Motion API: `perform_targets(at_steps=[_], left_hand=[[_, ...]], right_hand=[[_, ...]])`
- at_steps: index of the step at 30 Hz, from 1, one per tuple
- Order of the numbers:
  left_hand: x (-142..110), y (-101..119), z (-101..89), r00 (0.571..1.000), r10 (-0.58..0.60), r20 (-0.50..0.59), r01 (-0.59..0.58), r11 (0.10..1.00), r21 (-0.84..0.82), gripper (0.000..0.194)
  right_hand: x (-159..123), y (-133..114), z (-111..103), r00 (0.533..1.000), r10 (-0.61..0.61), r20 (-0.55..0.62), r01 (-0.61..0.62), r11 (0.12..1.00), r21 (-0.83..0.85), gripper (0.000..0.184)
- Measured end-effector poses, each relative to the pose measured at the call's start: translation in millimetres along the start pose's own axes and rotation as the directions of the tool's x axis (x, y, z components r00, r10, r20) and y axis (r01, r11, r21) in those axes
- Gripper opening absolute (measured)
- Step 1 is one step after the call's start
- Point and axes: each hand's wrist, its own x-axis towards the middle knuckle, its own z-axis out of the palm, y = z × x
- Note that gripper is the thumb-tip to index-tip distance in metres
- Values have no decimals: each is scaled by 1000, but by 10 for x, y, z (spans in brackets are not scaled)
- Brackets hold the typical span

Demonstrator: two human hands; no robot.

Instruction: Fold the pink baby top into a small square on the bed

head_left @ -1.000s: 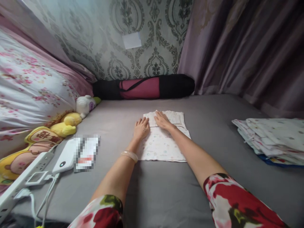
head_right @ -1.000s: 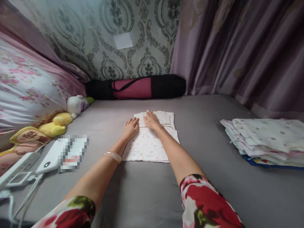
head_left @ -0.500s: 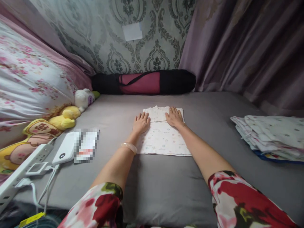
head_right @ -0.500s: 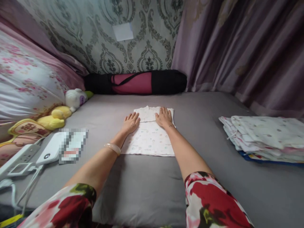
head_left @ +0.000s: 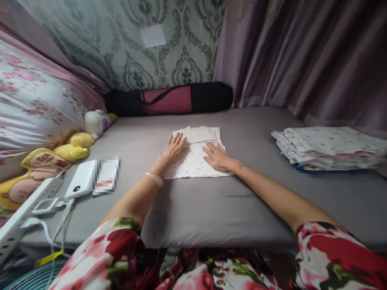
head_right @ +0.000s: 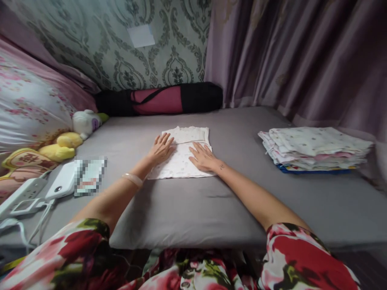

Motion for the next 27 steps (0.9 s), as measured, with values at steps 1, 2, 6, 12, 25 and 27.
perform_targets(at_steps=[1, 2, 6, 12, 25, 27], left_hand=[[-57, 49, -25, 999, 40, 24, -40, 999, 2, 51], [-119, 107, -50, 996, 76, 52, -76, 997, -5, 51], [-386, 388, -159, 964, 189, 189, -171, 979, -107, 53], [-745, 546, -379, 901, 278, 334, -184, 940, -287, 59], [-1185, 68, -664, 941, 304, 145, -235, 901, -365, 34], [-1209, 38, -704, 935, 322, 148, -262, 909, -324, 34]], right_hand=[[-69, -35, 1, 1000, -23, 16, 23, 1000, 9, 64], [-136, -72, 2, 998, -48, 29, 48, 999, 18, 64], [-406, -234, -4, 985, -164, 60, 160, 985, 67, 59], [-792, -326, -34, 940, -331, 77, 314, 932, 181, 53], [-1102, 312, -92, 910, -360, -206, 382, 921, 78, 32], [-1143, 364, -119, 908, -356, -221, 371, 928, 29, 31]])
